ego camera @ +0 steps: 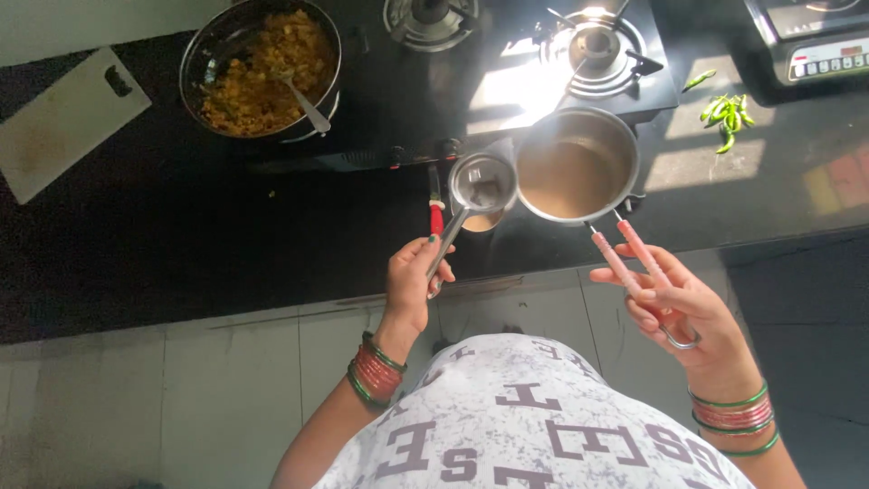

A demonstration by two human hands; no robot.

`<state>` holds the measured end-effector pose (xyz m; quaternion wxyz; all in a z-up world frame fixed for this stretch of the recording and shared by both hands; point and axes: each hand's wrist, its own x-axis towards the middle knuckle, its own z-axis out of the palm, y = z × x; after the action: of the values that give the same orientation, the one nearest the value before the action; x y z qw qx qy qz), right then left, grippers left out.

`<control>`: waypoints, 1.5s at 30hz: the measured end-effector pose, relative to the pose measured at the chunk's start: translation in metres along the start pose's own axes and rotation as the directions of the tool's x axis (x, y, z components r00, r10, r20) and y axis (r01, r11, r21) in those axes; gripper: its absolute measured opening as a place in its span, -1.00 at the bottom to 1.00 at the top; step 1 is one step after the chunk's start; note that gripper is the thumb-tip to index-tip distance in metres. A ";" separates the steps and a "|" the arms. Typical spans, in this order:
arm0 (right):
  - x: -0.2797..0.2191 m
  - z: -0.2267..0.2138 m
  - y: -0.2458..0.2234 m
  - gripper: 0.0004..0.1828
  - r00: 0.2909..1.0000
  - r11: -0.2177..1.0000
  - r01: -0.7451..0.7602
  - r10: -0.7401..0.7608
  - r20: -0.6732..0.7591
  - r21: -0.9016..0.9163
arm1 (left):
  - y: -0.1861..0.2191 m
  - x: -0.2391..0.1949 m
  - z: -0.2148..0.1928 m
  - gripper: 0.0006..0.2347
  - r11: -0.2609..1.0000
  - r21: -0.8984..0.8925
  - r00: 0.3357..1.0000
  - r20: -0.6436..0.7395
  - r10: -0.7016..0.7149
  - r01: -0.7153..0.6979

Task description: Preparing and serving a meal of fried rice and tea.

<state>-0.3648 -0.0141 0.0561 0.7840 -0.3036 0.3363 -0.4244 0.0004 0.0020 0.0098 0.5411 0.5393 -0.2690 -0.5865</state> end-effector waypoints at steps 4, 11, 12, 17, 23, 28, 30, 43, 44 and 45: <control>0.000 -0.003 0.010 -0.24 0.999 0.999 -0.022 0.021 0.039 0.037 | 0.012 -0.005 0.010 -0.74 1.000 -0.018 0.999 0.034 0.010 -0.009; -0.005 0.005 0.010 -0.22 0.999 0.998 -0.012 0.010 0.047 0.061 | 0.027 0.030 0.066 -0.74 0.988 0.147 0.984 0.175 0.024 -0.050; -0.007 0.005 0.011 -0.22 0.999 0.998 0.004 -0.007 0.039 0.066 | 0.028 0.037 0.075 -0.74 0.986 0.155 0.981 0.192 0.024 -0.055; -0.014 -0.007 0.013 -0.21 1.000 0.994 0.022 -0.020 -0.022 0.109 | 0.024 0.064 0.120 -0.72 0.738 0.427 0.845 0.375 0.381 -0.523; -0.020 -0.063 -0.011 -0.17 0.998 0.975 0.069 -0.070 -0.002 0.212 | 0.016 0.069 0.195 -0.67 0.324 0.612 0.646 0.428 0.632 -0.722; -0.012 -0.147 -0.066 -0.17 0.995 0.972 0.091 -0.096 0.014 0.219 | -0.025 0.112 0.275 -0.54 0.334 0.620 0.662 0.425 0.618 -0.710; -0.008 -0.176 -0.090 -0.17 0.994 0.970 0.104 -0.109 0.011 0.219 | -0.035 0.126 0.308 -0.52 0.343 0.602 0.658 0.438 0.613 -0.721; 0.125 -0.363 -0.246 -0.21 0.977 0.964 0.201 -0.211 0.039 0.177 | -0.047 0.140 0.391 -0.46 0.438 0.620 0.738 0.381 0.557 -0.651; 0.142 -0.375 -0.254 -0.20 0.971 0.958 0.217 -0.232 0.057 0.187 | -0.047 0.131 0.387 -0.45 0.488 0.649 0.796 0.342 0.499 -0.584; 0.159 -0.387 -0.261 -0.20 0.973 0.961 0.204 -0.221 0.071 0.188 | -0.045 0.124 0.383 -0.45 0.487 0.657 0.800 0.327 0.504 -0.575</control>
<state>-0.7233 -0.3447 -0.0155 0.7727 -0.2852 0.2258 -0.5203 -0.3482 -0.2030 0.0313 0.4231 0.5691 -0.6582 -0.2528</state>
